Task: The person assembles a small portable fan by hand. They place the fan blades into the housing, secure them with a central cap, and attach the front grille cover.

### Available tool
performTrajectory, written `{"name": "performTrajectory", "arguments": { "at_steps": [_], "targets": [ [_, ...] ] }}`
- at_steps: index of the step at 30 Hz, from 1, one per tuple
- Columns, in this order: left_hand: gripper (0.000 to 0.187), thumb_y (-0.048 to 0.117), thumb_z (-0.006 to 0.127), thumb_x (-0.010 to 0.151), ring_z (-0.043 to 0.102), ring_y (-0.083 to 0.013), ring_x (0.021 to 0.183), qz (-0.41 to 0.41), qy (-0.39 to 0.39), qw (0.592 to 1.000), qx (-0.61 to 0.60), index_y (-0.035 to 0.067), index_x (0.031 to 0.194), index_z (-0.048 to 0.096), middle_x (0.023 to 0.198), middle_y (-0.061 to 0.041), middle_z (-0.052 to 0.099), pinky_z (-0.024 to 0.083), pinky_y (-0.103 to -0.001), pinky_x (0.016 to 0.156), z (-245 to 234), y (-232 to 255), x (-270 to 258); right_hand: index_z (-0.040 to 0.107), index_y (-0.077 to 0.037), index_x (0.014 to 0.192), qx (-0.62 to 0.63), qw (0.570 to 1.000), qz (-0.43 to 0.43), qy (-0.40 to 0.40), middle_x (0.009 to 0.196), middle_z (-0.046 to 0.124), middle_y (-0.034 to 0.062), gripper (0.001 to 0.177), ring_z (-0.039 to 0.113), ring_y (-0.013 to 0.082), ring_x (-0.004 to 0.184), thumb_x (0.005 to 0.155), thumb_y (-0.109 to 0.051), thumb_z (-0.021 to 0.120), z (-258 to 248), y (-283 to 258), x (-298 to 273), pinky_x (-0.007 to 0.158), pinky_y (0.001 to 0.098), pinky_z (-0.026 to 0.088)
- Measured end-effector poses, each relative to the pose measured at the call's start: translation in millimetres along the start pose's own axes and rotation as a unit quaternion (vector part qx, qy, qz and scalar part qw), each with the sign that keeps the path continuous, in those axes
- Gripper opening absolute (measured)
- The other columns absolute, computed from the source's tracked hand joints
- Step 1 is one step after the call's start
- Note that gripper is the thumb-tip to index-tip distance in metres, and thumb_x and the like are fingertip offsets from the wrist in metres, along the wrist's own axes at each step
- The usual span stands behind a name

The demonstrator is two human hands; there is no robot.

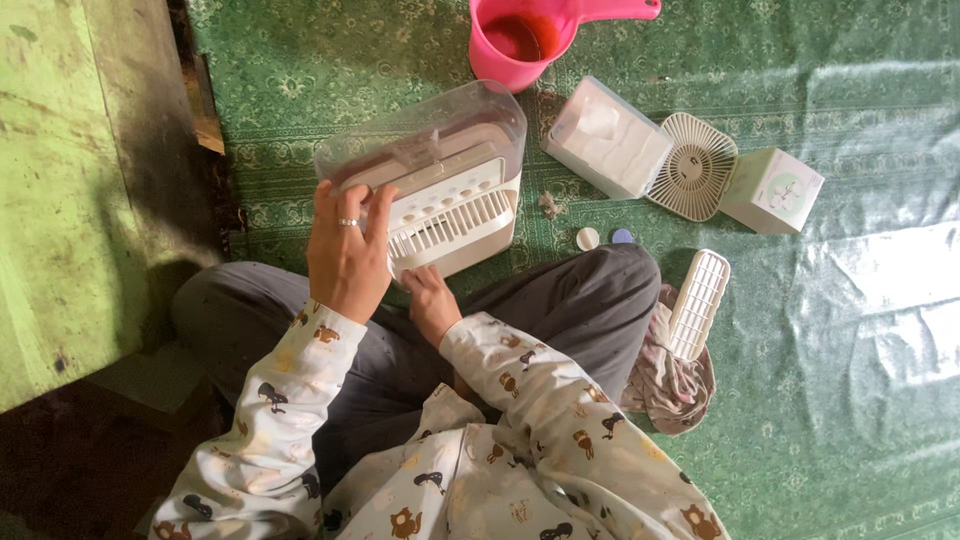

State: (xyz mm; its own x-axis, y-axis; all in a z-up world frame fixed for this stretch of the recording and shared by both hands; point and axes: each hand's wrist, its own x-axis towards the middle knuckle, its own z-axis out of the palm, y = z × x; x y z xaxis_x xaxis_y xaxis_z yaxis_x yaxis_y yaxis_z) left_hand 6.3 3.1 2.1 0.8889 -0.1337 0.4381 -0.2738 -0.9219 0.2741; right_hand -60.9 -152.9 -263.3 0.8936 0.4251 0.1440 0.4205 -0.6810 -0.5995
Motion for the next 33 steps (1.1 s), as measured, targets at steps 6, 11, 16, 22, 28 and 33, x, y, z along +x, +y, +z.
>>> {"name": "performTrajectory", "arguments": {
  "at_steps": [6,11,16,22,28,33],
  "targets": [
    [0.051,-0.006,0.069,0.087,0.055,-0.0379,0.118,-0.001,-0.013,1.000,0.012,0.008,0.135,0.060,0.117,-0.010,0.048,0.054,-0.050,0.105,-1,0,-1,0.076,0.004,0.099,-0.410,0.902,-0.127,-0.042,0.110,0.068,0.0195,0.016,0.060,0.0355,0.112,0.086,0.003,0.067,-59,79,28,0.100,0.0428,0.053],
    [0.052,-0.007,0.069,0.086,0.056,-0.0385,0.117,-0.003,-0.013,1.000,0.021,0.008,0.134,0.059,0.116,-0.010,0.048,0.054,-0.051,0.107,3,0,-3,0.074,0.012,0.098,-0.402,0.891,-0.207,-0.044,0.111,0.067,0.0214,0.025,0.058,0.0388,0.120,0.077,0.001,0.067,-105,109,52,0.112,0.0524,0.047],
    [0.049,-0.007,0.068,0.088,0.057,-0.0350,0.114,-0.001,-0.013,1.000,0.014,0.008,0.134,0.060,0.114,-0.009,0.048,0.052,-0.054,0.113,1,2,-8,0.073,0.016,0.110,-0.286,0.950,-0.106,0.069,0.125,0.065,0.0277,0.035,0.058,0.0401,0.122,0.080,0.000,0.065,-68,96,38,0.081,0.0438,0.054],
    [0.046,-0.006,0.066,0.089,0.058,-0.0359,0.114,0.001,-0.009,1.000,0.021,0.007,0.133,0.062,0.114,-0.010,0.049,0.051,-0.053,0.111,-2,9,-8,0.077,-0.007,0.098,0.065,0.990,0.044,0.121,0.105,0.071,0.0097,0.024,0.068,0.0327,0.104,0.080,0.005,0.068,15,8,9,0.086,0.0443,0.059],
    [0.043,-0.003,0.069,0.091,0.057,-0.0338,0.113,0.004,-0.004,1.000,0.029,0.008,0.132,0.061,0.114,-0.009,0.049,0.052,-0.051,0.109,0,5,-6,0.075,-0.006,0.106,0.139,0.973,0.057,0.175,0.110,0.069,0.0121,0.028,0.067,0.0343,0.103,0.083,0.007,0.067,-24,-42,0,0.092,0.0410,0.056],
    [0.049,-0.005,0.075,0.087,0.059,-0.0318,0.110,-0.020,-0.020,1.000,-0.001,0.011,0.131,0.061,0.116,-0.010,0.051,0.056,-0.043,0.088,0,-6,6,0.072,0.006,0.111,-0.033,0.990,-0.012,0.133,0.114,0.067,0.0167,0.037,0.062,0.0368,0.107,0.075,0.008,0.062,-58,5,1,0.092,0.0414,0.056]
  ]
}}
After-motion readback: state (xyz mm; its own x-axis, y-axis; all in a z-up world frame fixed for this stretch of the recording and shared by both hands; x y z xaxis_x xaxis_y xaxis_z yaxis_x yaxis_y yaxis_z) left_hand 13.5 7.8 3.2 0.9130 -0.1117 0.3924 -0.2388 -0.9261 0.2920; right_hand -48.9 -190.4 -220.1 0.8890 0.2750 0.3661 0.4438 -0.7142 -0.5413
